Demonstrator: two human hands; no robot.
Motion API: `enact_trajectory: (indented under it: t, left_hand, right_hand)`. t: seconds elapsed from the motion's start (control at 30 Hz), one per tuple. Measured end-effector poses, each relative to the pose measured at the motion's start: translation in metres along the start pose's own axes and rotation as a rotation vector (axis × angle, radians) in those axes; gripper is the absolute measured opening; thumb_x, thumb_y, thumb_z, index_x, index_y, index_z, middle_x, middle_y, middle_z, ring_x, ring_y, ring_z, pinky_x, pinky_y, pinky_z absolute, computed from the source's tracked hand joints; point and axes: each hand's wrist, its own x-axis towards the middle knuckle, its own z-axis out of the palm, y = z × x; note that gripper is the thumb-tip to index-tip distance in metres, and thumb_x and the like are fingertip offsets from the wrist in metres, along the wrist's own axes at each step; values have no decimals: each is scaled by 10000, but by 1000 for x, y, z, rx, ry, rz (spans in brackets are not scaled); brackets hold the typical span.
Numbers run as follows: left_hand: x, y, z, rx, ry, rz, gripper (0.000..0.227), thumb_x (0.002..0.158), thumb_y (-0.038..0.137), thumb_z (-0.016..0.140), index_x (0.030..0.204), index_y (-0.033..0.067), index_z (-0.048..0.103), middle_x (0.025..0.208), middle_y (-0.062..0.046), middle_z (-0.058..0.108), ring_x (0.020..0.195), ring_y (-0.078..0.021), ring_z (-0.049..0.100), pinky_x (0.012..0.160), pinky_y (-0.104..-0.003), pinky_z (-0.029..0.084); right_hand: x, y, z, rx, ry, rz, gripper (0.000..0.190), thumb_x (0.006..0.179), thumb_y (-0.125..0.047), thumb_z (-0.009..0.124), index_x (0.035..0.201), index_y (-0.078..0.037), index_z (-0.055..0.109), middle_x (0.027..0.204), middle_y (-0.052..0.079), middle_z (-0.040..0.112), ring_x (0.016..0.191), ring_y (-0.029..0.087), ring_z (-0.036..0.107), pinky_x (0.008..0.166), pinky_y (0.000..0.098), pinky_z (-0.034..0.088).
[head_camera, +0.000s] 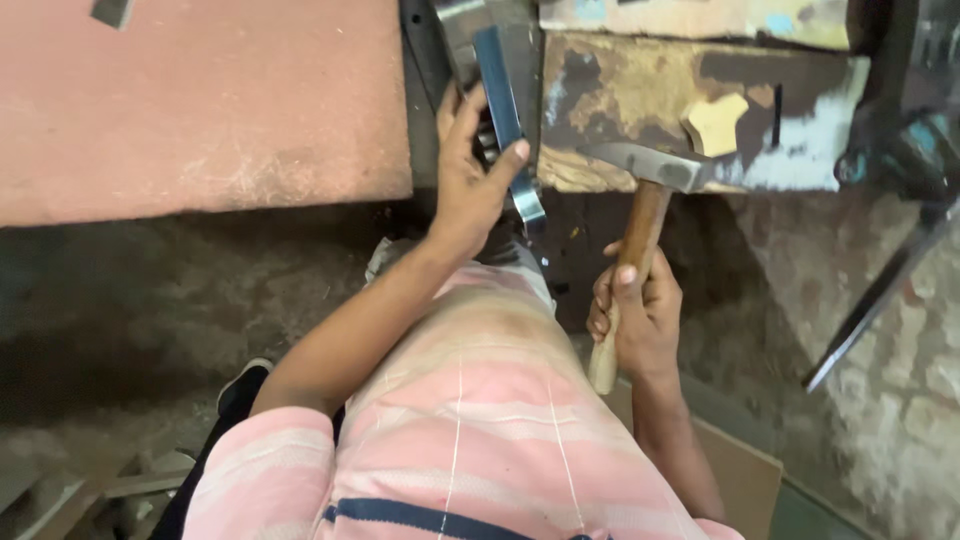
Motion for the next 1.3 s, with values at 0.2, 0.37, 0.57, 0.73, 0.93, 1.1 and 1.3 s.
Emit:
enact_trajectory:
  t: [0.2,0.37,0.57,0.73,0.93,1.1,1.3]
  left_hand:
    - [9,-3,-12,67,-27,15,662,965,170,816,1545,124,499,1699,-205,257,1591,-298,322,1328,-418,303]
    - [6,-13,-21,127,-86,86,693,965,215,845,1566,124,513,1712,-202,227,1621,-326,285,1361,-449,276]
    - [8,-19,-25,164,-138,154,689,980,257,844,1577,143,520,1698,-202,170,1621,-331,199,1361,-474,213]
    - [5,-26,-27,205,-136,179,695,984,278,844,1584,159,515,1690,-196,162,1610,-319,176,1354,-495,189]
    - [7,-31,-31,256,-154,185,693,974,313,844,1570,146,531,1730,-212,146,1653,-352,137,1385,-533,175]
    - [12,-31,-25,217,-150,207,686,971,308,843,1563,143,539,1734,-211,181,1611,-338,146,1352,-499,163]
    - [9,-24,-29,222,-146,214,668,985,264,847,1562,125,539,1724,-207,175,1608,-319,174,1351,-461,176]
  right_hand:
    - [-26,-4,22,-251,19,-69,371,1075,-357,553,1210,-12,534,715,11,542,542,49,476,466,229,392]
    - [-32,-6,41,-430,12,-75,399,1073,-402,516,1135,-11,566,646,-21,533,508,35,478,456,223,386]
    - [-36,-13,45,-486,6,-96,394,1067,-402,536,1099,-11,564,640,-24,529,514,37,478,466,231,384]
    - [-35,-5,45,-568,26,-121,403,1066,-421,562,1038,-19,567,657,-24,540,537,47,502,484,238,414]
    - [-32,2,42,-588,28,-166,396,1076,-426,546,1019,-33,559,632,-28,530,536,43,512,485,232,416]
    - [-29,0,40,-511,20,-125,392,1054,-425,552,1038,-34,567,639,-26,532,518,45,501,469,236,405]
    - [-34,-4,44,-562,6,-91,380,1062,-414,565,1004,-38,576,616,-23,526,515,54,500,477,246,406]
